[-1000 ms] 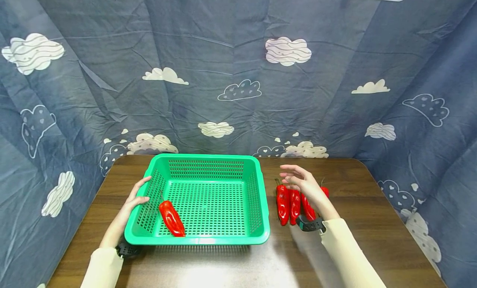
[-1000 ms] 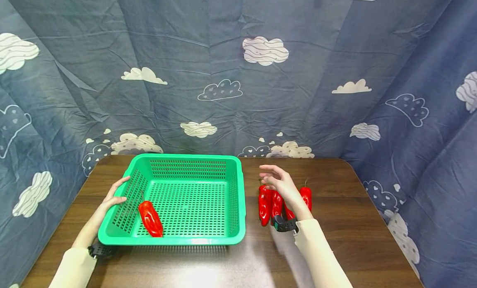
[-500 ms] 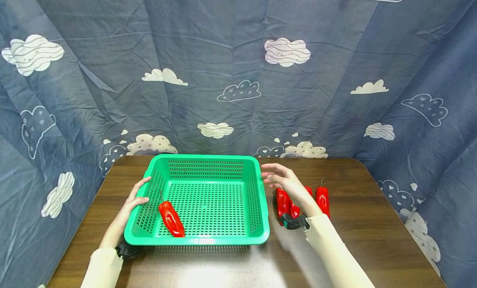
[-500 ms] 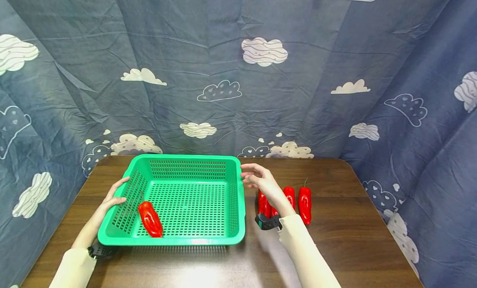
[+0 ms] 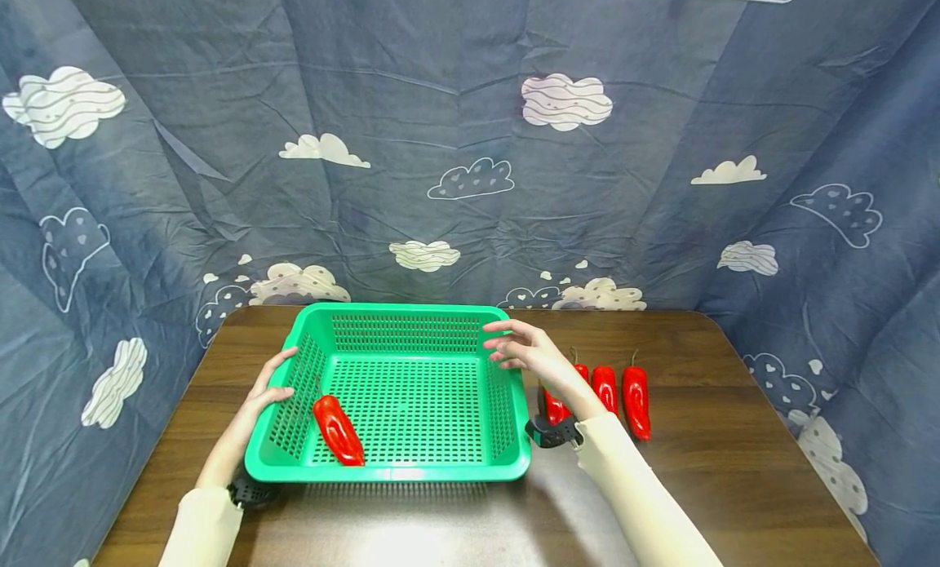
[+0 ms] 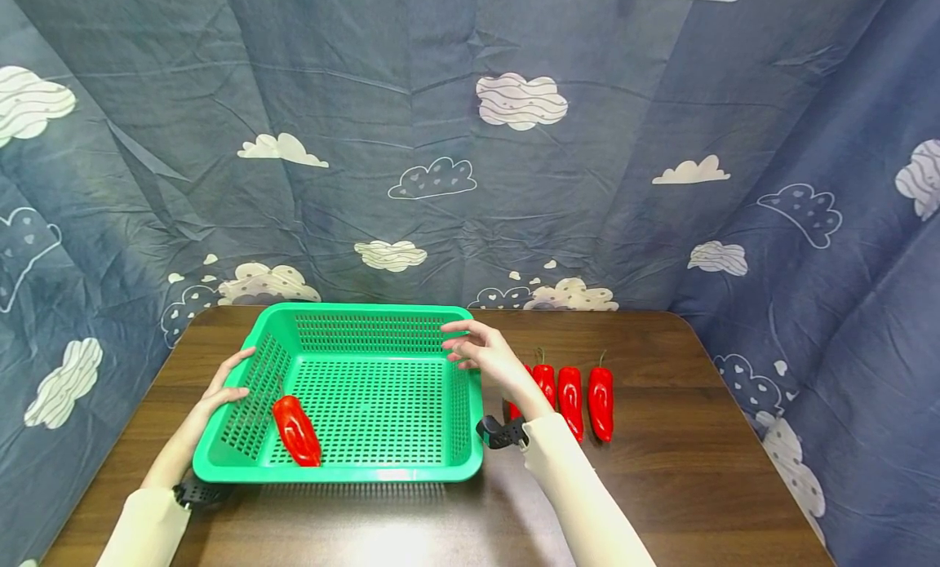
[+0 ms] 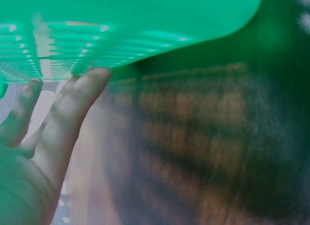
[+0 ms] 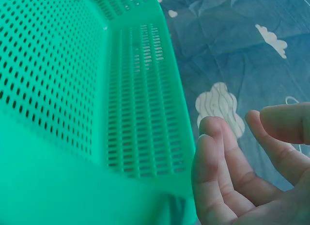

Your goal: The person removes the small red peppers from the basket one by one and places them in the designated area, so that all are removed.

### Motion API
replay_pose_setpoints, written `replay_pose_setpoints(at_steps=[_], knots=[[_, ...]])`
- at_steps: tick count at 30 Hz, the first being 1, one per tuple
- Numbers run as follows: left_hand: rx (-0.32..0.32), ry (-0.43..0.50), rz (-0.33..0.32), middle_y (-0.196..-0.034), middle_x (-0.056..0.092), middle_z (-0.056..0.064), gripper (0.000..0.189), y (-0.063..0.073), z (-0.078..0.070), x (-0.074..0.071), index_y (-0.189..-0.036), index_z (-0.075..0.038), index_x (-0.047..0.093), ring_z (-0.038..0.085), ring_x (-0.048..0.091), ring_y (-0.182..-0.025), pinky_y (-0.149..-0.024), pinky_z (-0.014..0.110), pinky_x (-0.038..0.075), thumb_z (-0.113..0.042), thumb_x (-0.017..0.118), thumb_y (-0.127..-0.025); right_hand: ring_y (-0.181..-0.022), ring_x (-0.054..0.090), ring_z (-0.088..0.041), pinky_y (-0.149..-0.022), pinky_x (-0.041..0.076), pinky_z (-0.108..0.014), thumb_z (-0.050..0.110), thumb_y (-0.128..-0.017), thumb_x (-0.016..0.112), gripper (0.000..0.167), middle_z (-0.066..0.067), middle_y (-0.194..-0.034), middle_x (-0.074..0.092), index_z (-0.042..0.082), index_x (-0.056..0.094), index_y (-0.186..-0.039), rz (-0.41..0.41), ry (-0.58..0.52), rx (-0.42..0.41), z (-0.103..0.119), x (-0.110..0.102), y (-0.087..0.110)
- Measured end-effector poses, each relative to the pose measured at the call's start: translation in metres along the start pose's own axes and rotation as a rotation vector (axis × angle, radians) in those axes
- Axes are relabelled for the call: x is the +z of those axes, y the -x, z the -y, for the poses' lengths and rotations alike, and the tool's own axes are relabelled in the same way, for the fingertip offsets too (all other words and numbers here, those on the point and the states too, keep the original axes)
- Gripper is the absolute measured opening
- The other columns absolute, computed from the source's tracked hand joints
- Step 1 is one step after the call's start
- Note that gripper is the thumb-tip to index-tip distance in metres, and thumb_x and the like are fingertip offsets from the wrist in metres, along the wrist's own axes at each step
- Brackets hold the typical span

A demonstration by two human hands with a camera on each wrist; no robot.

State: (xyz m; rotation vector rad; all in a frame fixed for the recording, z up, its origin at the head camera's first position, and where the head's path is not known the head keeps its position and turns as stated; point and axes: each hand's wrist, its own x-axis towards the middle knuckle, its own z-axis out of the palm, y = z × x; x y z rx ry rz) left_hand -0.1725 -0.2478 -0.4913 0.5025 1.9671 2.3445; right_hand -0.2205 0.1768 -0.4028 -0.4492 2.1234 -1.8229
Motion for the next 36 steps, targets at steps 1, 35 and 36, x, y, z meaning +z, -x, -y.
replay_pose_setpoints(at_steps=[1,35,36], knots=[[-0.006,0.0,-0.001,-0.133,0.04,-0.005,0.061,0.0,0.0,0.0,-0.146,-0.02,0.036,0.005,0.05,-0.115,-0.09,0.022,0.044,0.007,0.034,-0.092,-0.093,0.063,-0.023,-0.088,0.045,-0.054,0.005,-0.095,0.05,0.039,-0.021,-0.115,0.062,-0.007,0.048,-0.132,0.006,-0.002,0.0,0.0,0.003,-0.001],[-0.002,0.016,0.008,-0.133,0.039,-0.005,0.063,0.0,0.001,0.0,-0.146,-0.021,0.036,0.005,0.05,-0.115,-0.09,0.023,0.045,0.008,0.033,-0.091,-0.091,0.064,-0.027,-0.087,0.048,-0.049,0.006,-0.096,0.051,0.035,-0.024,-0.114,0.061,-0.006,0.052,-0.129,0.145,-0.003,0.029,-0.003,0.074,-0.041],[-0.002,0.016,0.008,-0.133,0.039,-0.005,0.063,0.0,0.002,0.0,-0.146,-0.021,0.036,0.005,0.05,-0.115,-0.09,0.023,0.044,0.008,0.033,-0.091,-0.09,0.064,-0.025,-0.088,0.047,-0.051,0.007,-0.096,0.052,0.035,-0.022,-0.113,0.062,-0.005,0.053,-0.129,0.147,-0.003,0.032,-0.003,0.076,-0.042]])
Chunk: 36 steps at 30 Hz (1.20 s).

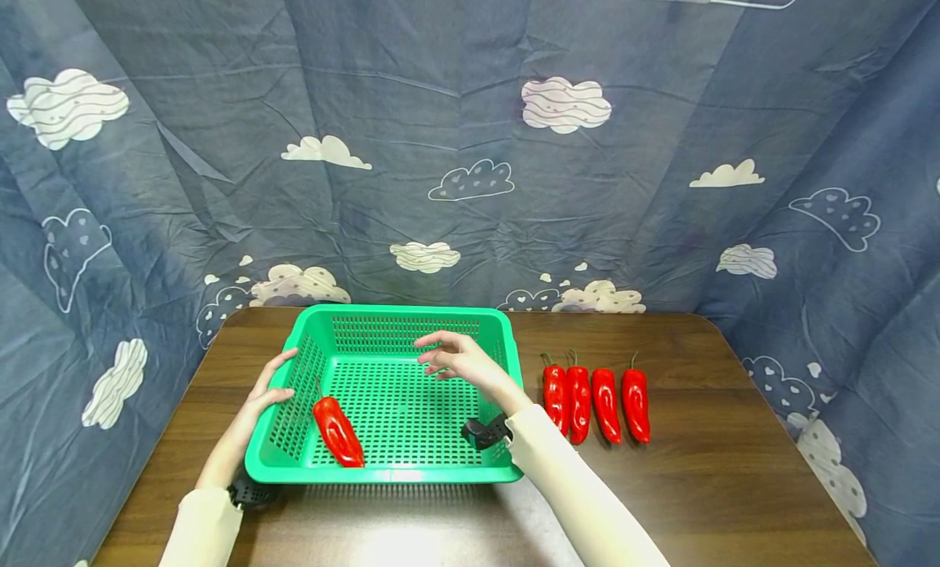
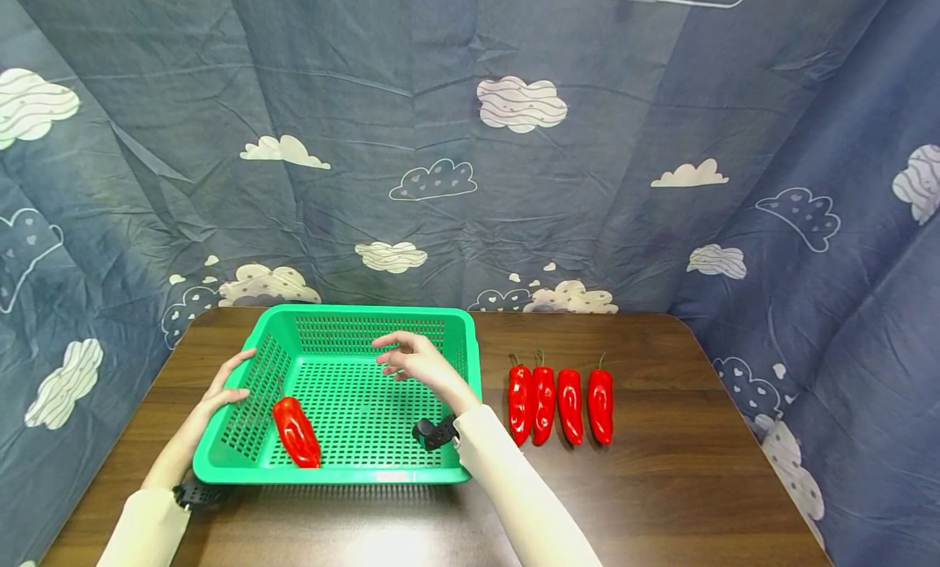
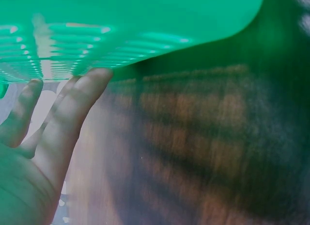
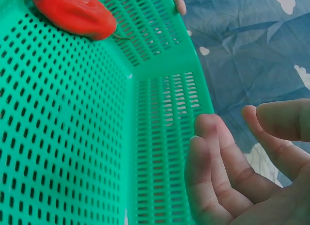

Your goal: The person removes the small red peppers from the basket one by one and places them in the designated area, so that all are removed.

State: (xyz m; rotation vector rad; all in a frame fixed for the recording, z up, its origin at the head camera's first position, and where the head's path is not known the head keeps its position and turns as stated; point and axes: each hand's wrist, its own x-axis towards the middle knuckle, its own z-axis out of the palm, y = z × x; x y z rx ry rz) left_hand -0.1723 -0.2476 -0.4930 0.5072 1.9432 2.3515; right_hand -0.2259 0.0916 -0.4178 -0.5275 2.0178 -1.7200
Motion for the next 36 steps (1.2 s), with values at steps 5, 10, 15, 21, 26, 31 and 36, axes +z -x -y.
replay_pose_setpoints(at_steps=[5,10,15,21,26,31,36], knots=[[0.01,0.01,0.007,-0.133,0.041,-0.006,0.063,0.0,0.001,0.0,-0.146,-0.021,0.036,0.005,0.05,-0.115,-0.09,0.023,0.045,0.009,0.033,-0.091,-0.089,0.064,-0.022,-0.089,0.046,-0.052,0.007,-0.096,0.052,0.034,-0.017,-0.112,0.064,-0.003,0.054,-0.128,0.006,0.006,0.018,0.0,0.009,-0.004],[0.031,0.007,0.006,-0.131,0.045,-0.008,0.063,0.0,0.001,-0.001,-0.145,-0.02,0.038,0.006,0.051,-0.114,-0.09,0.022,0.044,0.01,0.033,-0.09,-0.093,0.063,-0.031,-0.088,0.046,-0.053,0.006,-0.095,0.053,0.034,-0.018,-0.11,0.064,-0.004,0.055,-0.127,0.005,0.0,0.028,-0.001,0.018,-0.008],[0.028,0.004,0.006,-0.131,0.043,-0.008,0.063,0.0,0.001,-0.001,-0.146,-0.019,0.036,0.005,0.05,-0.115,-0.09,0.022,0.044,0.01,0.033,-0.09,-0.096,0.062,-0.036,-0.088,0.046,-0.053,0.005,-0.094,0.054,0.033,-0.017,-0.107,0.066,-0.004,0.056,-0.126,0.013,-0.001,0.03,-0.001,0.028,-0.014],[0.058,0.013,0.004,-0.131,0.047,-0.008,0.063,-0.001,0.001,0.0,-0.144,-0.019,0.04,0.006,0.051,-0.114,-0.089,0.022,0.045,0.011,0.033,-0.089,-0.09,0.063,-0.03,-0.086,0.048,-0.051,0.006,-0.095,0.053,0.032,-0.016,-0.104,0.066,-0.003,0.057,-0.126,0.028,0.009,0.028,0.0,0.039,-0.019],[0.095,0.031,0.019,-0.131,0.049,-0.009,0.065,-0.002,0.004,-0.001,-0.143,-0.021,0.042,0.006,0.051,-0.114,-0.089,0.02,0.044,0.014,0.032,-0.088,-0.094,0.062,-0.035,-0.087,0.048,-0.051,0.005,-0.094,0.053,0.032,-0.014,-0.102,0.067,-0.002,0.058,-0.125,0.038,0.009,0.041,-0.006,0.047,-0.027],[0.071,0.023,0.016,-0.131,0.047,-0.009,0.064,-0.001,0.002,-0.001,-0.143,-0.022,0.041,0.006,0.051,-0.115,-0.09,0.021,0.044,0.012,0.033,-0.089,-0.084,0.064,-0.021,-0.086,0.048,-0.05,0.004,-0.094,0.053,0.031,-0.016,-0.102,0.067,-0.003,0.058,-0.124,0.054,0.006,0.047,-0.01,0.054,-0.03],[0.049,0.026,0.016,-0.131,0.046,-0.008,0.063,-0.001,0.002,-0.001,-0.145,-0.02,0.038,0.007,0.052,-0.114,-0.089,0.023,0.045,0.01,0.033,-0.09,-0.085,0.063,-0.022,-0.088,0.047,-0.053,0.004,-0.094,0.052,0.032,-0.021,-0.106,0.065,-0.005,0.057,-0.125,0.068,-0.008,0.059,-0.013,0.06,-0.033]])
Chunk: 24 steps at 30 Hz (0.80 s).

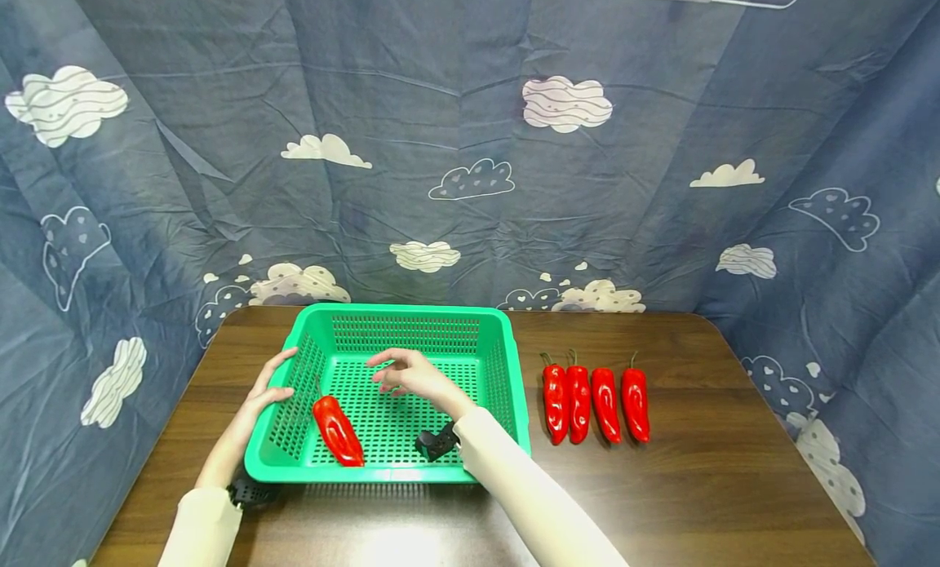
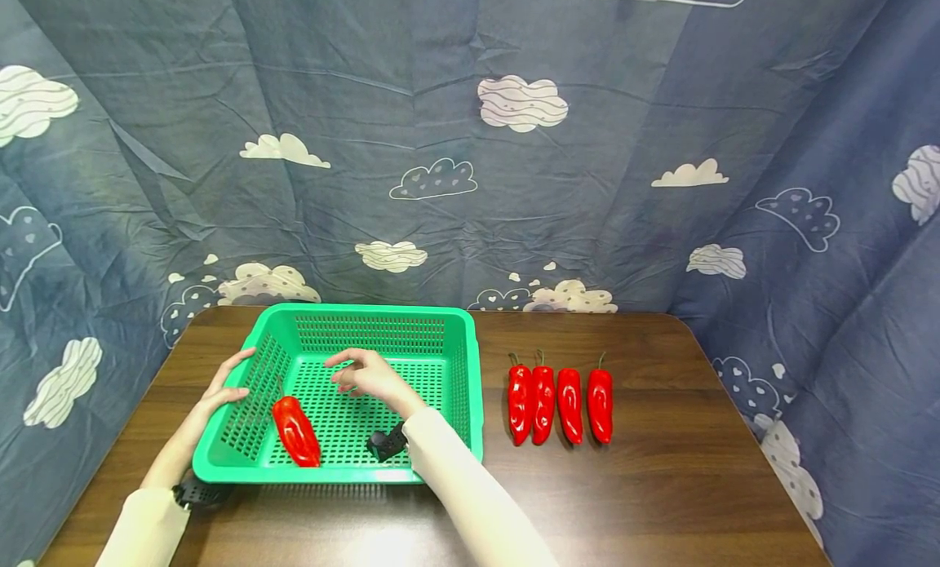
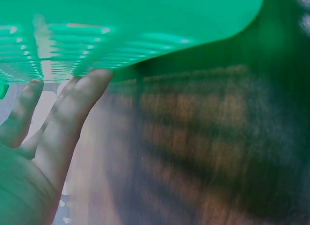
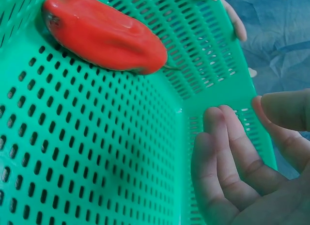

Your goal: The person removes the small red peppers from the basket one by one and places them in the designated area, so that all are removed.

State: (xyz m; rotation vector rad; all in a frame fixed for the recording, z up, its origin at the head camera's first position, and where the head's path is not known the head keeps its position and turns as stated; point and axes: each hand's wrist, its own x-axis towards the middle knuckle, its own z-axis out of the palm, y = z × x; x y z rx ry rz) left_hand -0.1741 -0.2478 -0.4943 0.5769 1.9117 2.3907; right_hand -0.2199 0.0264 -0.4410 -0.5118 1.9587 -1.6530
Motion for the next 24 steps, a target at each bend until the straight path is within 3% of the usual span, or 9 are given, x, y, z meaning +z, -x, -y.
replay_pose_setpoints(at_steps=[4,8,17,24], knots=[[-0.01,0.005,0.003,-0.131,0.046,-0.007,0.062,-0.001,-0.001,0.0,-0.145,-0.02,0.037,0.008,0.052,-0.114,-0.089,0.024,0.046,0.009,0.033,-0.091,-0.095,0.062,-0.037,-0.089,0.045,-0.055,0.001,-0.093,0.05,0.033,-0.027,-0.111,0.062,-0.006,0.056,-0.125,0.006,-0.015,0.014,-0.002,0.004,-0.003],[-0.009,-0.008,-0.005,-0.131,0.045,-0.007,0.062,-0.001,-0.001,0.0,-0.145,-0.02,0.038,0.007,0.052,-0.113,-0.089,0.024,0.046,0.009,0.033,-0.09,-0.102,0.059,-0.043,-0.089,0.045,-0.055,-0.003,-0.091,0.049,0.035,-0.028,-0.113,0.061,-0.004,0.057,-0.126,0.02,-0.014,0.034,-0.003,0.009,-0.006],[0.055,-0.019,-0.009,-0.128,0.05,-0.009,0.066,-0.002,0.002,-0.001,-0.14,-0.023,0.046,0.007,0.053,-0.11,-0.087,0.021,0.045,0.013,0.033,-0.086,-0.104,0.058,-0.045,-0.089,0.045,-0.055,-0.002,-0.09,0.051,0.036,-0.026,-0.114,0.061,0.0,0.059,-0.125,0.045,0.001,0.051,-0.001,0.019,-0.011],[0.048,-0.025,-0.007,-0.126,0.051,-0.009,0.066,-0.002,0.003,-0.002,-0.139,-0.025,0.047,0.007,0.054,-0.109,-0.086,0.022,0.046,0.013,0.033,-0.086,-0.106,0.057,-0.042,-0.088,0.046,-0.055,-0.003,-0.089,0.054,0.038,-0.026,-0.117,0.059,0.001,0.059,-0.126,0.071,-0.008,0.071,-0.001,0.028,-0.018]])
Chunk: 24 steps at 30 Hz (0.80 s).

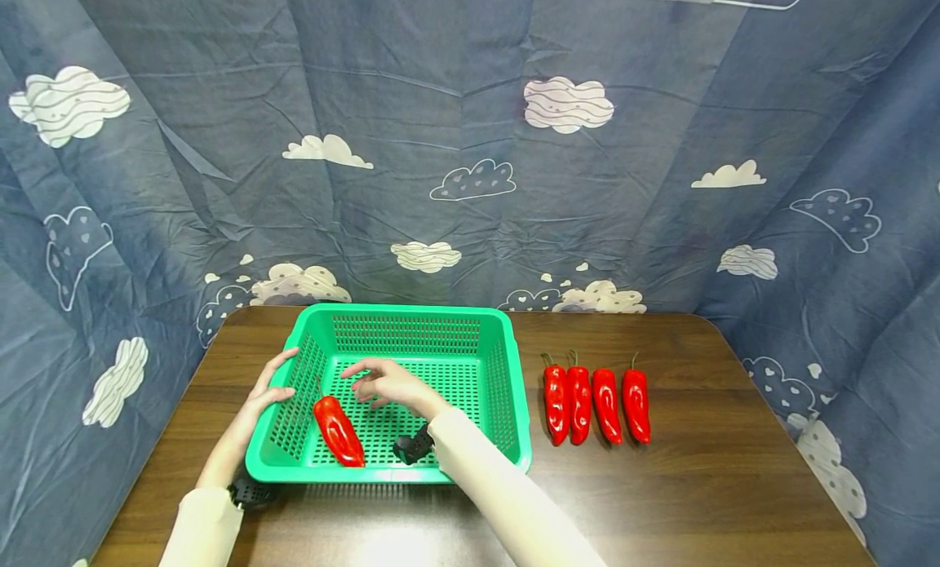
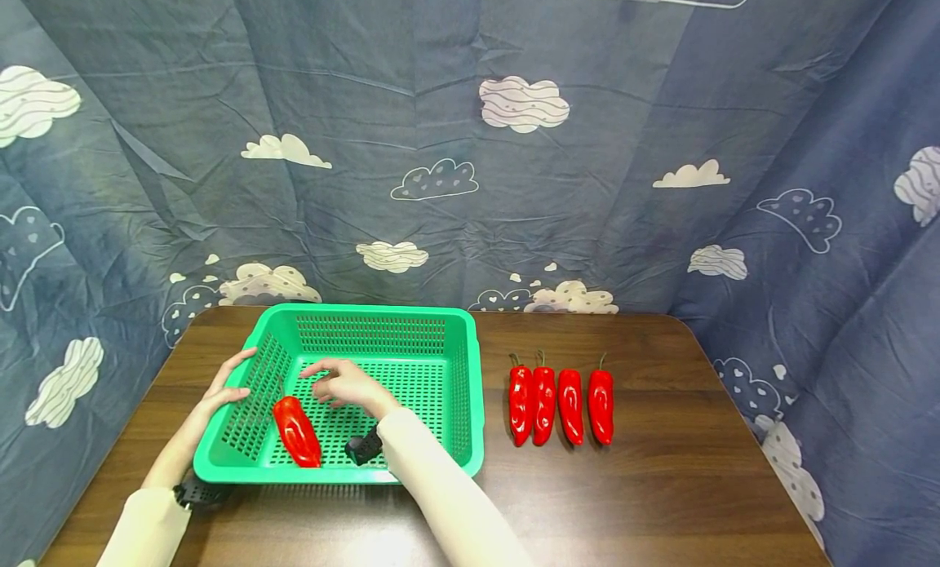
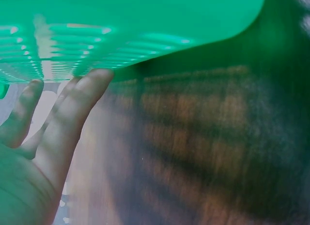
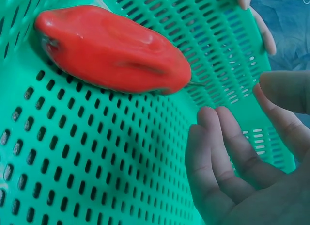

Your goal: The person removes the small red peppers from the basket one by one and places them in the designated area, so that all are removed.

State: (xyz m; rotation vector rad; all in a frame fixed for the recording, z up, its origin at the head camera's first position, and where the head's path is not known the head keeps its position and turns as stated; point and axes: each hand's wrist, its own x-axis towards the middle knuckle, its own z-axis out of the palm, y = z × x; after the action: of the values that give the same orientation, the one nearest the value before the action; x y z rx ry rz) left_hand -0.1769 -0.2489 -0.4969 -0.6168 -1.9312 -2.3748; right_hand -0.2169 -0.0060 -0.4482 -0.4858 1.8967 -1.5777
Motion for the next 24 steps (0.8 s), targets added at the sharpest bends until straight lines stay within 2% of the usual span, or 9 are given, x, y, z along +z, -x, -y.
replay_pose_setpoints(at_steps=[4,11,18,24], knots=[[-0.005,0.0,-0.001,-0.126,0.051,-0.008,0.066,0.0,0.0,0.0,-0.139,-0.025,0.046,0.007,0.054,-0.109,-0.086,0.022,0.046,0.013,0.034,-0.087,-0.106,0.058,-0.039,-0.088,0.046,-0.054,-0.001,-0.089,0.054,0.037,-0.026,-0.116,0.059,0.002,0.059,-0.126,0.017,0.018,0.013,-0.001,0.005,-0.003],[-0.011,-0.008,-0.007,-0.126,0.051,-0.009,0.066,0.0,0.0,0.0,-0.139,-0.027,0.047,0.007,0.054,-0.108,-0.085,0.021,0.046,0.012,0.034,-0.087,-0.1,0.06,-0.031,-0.085,0.048,-0.051,0.0,-0.089,0.055,0.037,-0.013,-0.103,0.064,0.007,0.061,-0.125,0.049,0.07,0.061,-0.003,0.013,-0.008],[-0.015,0.008,-0.005,-0.127,0.051,-0.009,0.066,0.001,-0.001,0.001,-0.14,-0.025,0.046,0.007,0.054,-0.109,-0.086,0.022,0.046,0.012,0.033,-0.087,-0.094,0.062,-0.021,-0.084,0.049,-0.046,0.0,-0.088,0.057,0.039,-0.007,-0.105,0.066,0.008,0.061,-0.127,0.074,0.075,0.115,-0.008,0.014,-0.011],[-0.026,0.013,-0.001,-0.129,0.049,-0.01,0.065,0.001,-0.002,0.002,-0.142,-0.023,0.043,0.006,0.052,-0.111,-0.087,0.021,0.045,0.012,0.033,-0.089,-0.089,0.062,-0.02,-0.079,0.05,-0.041,0.001,-0.087,0.056,0.039,-0.003,-0.1,0.066,0.01,0.062,-0.125,0.127,0.061,0.165,-0.011,0.014,-0.014]])
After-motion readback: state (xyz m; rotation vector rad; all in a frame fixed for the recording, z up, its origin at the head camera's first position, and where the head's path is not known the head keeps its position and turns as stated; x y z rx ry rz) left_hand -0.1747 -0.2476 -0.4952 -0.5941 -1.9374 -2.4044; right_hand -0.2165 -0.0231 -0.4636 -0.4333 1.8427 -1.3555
